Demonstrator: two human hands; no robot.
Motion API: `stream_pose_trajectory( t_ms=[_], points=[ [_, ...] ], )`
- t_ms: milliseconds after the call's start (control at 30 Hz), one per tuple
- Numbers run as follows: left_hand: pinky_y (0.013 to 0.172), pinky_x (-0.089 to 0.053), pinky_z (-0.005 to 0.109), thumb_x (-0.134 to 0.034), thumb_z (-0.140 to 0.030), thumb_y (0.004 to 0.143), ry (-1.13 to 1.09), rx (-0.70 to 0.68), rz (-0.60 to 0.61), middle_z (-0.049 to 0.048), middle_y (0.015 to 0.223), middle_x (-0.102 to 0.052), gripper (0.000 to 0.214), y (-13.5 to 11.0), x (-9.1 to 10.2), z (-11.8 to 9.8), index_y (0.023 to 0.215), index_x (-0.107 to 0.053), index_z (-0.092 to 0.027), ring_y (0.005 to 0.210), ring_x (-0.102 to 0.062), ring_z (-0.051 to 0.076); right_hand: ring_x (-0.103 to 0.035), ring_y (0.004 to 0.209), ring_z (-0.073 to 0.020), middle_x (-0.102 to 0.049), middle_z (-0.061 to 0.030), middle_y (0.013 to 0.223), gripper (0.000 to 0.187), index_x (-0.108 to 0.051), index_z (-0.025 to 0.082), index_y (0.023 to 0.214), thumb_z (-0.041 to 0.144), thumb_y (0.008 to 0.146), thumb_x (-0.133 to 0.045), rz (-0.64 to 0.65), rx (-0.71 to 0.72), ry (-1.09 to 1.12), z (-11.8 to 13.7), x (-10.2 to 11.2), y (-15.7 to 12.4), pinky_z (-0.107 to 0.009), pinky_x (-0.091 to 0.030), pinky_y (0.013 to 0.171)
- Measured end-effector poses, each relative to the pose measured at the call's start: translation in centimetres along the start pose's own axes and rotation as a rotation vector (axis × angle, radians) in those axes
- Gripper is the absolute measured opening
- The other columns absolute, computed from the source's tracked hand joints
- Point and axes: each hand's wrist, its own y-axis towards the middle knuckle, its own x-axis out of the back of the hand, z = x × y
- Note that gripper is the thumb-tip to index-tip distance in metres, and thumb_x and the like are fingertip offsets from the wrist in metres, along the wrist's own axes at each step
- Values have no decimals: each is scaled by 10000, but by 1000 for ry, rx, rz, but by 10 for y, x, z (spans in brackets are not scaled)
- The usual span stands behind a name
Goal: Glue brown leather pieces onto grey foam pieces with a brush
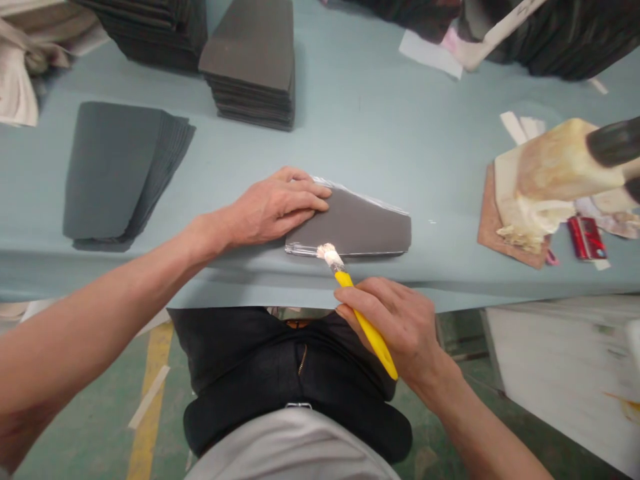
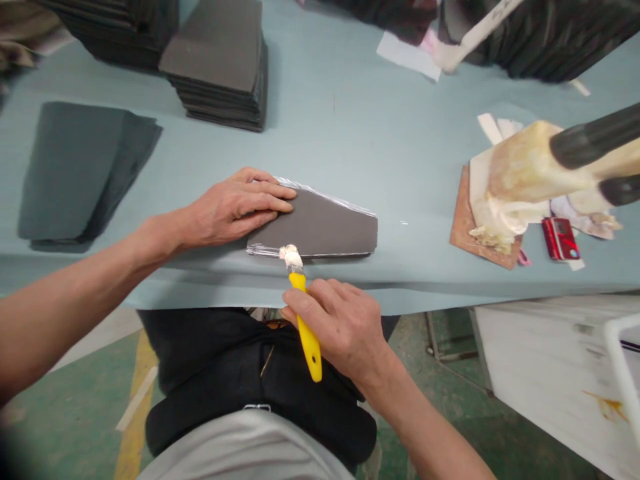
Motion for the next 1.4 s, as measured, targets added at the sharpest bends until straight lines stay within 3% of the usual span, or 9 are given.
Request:
stream_pose_trajectory(
  t_ms=[267, 533, 867, 1100, 1400],
  points=[
    [1211, -500, 507, -526, -419, 1102, 37, 46, 5, 48, 1473, -743, 359, 0, 4, 0, 1331, -772, -292, 1348, -654, 285, -665, 708, -117, -730, -22, 828, 137, -715, 177, 1044, 212, 1100, -594, -12, -80, -27, -11, 14, -20, -237, -496, 693],
    [1250, -483, 543, -532, -462, 1086, 44, 107, 21, 21, 1472, -746, 347, 1, 7, -3, 1282, -784, -324, 1351, -679, 288, -697, 690, -113, -745, -8, 828, 77, -687, 195, 1061, 155, 1062, -621, -108, -240, 47, -28, 28, -36, -227, -511, 669],
    [1238, -509, 546, -570, -411, 1083, 62, 94, 13, 13, 1504, -726, 315, -1, 8, -6, 1314, -767, -328, 1383, -661, 296, -774, 782, -134, -806, -21, 930, 61, -677, 216, 1048, 198, 1078, -628, -110, -340, 83, -45, 45, -30, -226, -561, 732],
    [1245, -502, 537, -521, -414, 1104, 70, 88, -9, 13, 1509, -722, 339, -4, 2, -4, 1327, -760, -324, 1397, -652, 290, -755, 703, -132, -811, -13, 908, 90, -706, 226, 1039, 212, 1075, -624, -116, -406, 0, -52, 68, -26, -218, -575, 694],
    [1236, -507, 519, -499, -362, 1123, 85, 81, -17, 54, 1503, -725, 352, -6, -2, -5, 1322, -763, -240, 1402, -627, 294, -775, 781, -122, -810, -21, 945, 56, -673, 194, 1050, 190, 1080, -626, -66, -308, -77, -45, 46, -22, -203, -554, 757]
  ],
)
